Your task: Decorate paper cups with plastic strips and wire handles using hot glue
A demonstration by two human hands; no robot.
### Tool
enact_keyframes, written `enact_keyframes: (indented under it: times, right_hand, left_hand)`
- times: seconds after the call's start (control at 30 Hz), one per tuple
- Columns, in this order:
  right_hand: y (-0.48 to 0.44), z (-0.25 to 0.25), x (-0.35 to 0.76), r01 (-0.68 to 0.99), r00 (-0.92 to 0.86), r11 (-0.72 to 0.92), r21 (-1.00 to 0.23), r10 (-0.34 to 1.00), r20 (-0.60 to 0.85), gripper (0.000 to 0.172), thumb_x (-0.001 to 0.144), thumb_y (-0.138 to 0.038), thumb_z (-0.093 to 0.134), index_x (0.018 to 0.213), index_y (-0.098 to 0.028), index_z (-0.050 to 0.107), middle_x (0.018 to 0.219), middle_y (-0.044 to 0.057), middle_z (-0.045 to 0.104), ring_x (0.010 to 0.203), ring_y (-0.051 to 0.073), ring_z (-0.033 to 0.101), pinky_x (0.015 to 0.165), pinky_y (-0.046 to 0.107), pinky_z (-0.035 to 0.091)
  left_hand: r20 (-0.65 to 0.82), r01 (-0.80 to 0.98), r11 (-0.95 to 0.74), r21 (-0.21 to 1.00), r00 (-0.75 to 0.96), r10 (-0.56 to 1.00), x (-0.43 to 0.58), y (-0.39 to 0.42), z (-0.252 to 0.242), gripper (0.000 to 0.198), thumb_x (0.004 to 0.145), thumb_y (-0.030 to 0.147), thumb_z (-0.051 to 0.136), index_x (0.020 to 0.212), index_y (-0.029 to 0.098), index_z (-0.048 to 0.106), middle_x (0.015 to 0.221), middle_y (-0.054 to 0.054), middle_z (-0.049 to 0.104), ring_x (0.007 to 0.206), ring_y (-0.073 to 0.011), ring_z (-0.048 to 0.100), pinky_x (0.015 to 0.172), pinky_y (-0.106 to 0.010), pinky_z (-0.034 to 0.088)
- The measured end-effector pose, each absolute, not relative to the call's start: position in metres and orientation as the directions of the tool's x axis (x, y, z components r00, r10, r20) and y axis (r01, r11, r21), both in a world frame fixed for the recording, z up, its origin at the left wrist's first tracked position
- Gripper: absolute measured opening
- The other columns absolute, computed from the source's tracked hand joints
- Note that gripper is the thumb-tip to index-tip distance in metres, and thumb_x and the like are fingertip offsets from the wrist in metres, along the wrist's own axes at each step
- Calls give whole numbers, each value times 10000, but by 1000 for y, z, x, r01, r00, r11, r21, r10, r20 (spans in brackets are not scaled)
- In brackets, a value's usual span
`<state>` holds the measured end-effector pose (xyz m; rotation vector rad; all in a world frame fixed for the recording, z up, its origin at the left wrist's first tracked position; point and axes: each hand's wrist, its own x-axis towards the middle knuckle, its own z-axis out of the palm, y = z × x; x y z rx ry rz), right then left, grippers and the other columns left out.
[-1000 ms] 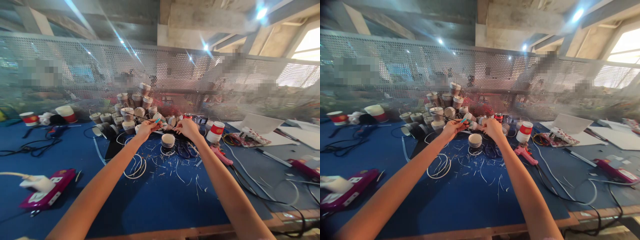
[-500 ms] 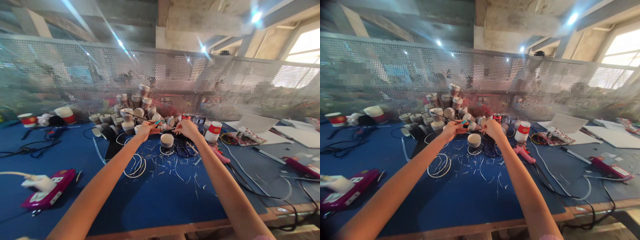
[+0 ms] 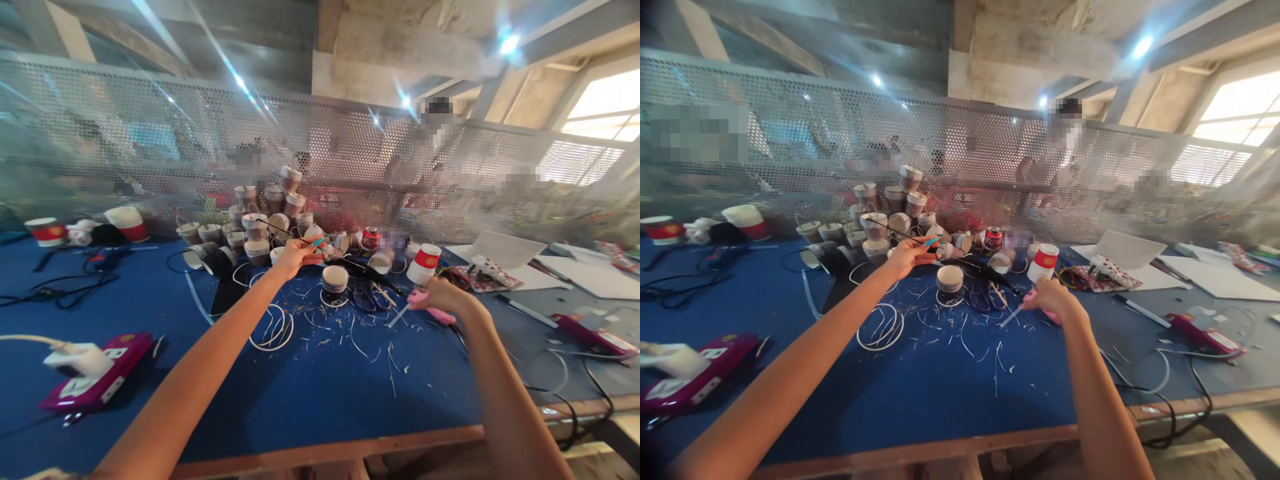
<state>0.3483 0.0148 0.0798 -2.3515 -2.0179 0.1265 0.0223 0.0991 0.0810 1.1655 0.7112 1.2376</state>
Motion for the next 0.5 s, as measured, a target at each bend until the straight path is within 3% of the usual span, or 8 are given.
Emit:
enact_keyframes:
  times: [0.1, 0.2, 0.4, 0.5]
  right_hand:
    - [2, 49, 361, 956, 286, -293, -9, 941, -182, 420, 578, -229, 695, 976, -132, 602, 1005, 168, 612, 976, 303, 575, 725, 331, 451]
    - [-2, 31, 360, 894, 447, -447, 8, 892, -69, 520, 634, -231, 621, 1118, -85, 498, 1129, 249, 523, 1087, 367, 506, 750, 418, 446]
    - [-4, 32, 358, 812, 540, -522, -262, 842, -4, 524, 744, -279, 461, 1170, 11, 365, 1089, 292, 538, 1085, 372, 517, 806, 419, 425]
    - [-7, 40, 359, 774, 556, -482, -410, 828, 77, 586, 765, -395, 440, 1168, 21, 346, 1035, 299, 562, 1010, 376, 557, 787, 410, 420]
  left_hand:
    - [165, -341, -71, 937, 255, 953, 21, 101, 78, 269, 689, 170, 686, 958, 167, 682, 943, -88, 702, 679, -196, 687, 597, -297, 574]
    - [177, -334, -82, 939, 264, 948, 19, 103, 77, 281, 714, 159, 665, 995, 162, 671, 965, -96, 694, 691, -198, 690, 617, -302, 577]
    - [162, -303, -79, 950, 259, 952, 16, 104, 78, 309, 778, 93, 573, 1078, 145, 627, 1001, -103, 687, 700, -185, 691, 622, -280, 577]
    - [170, -294, -88, 952, 269, 948, 15, 105, 78, 311, 789, 108, 570, 1092, 150, 620, 1034, -107, 678, 712, -185, 691, 636, -286, 578]
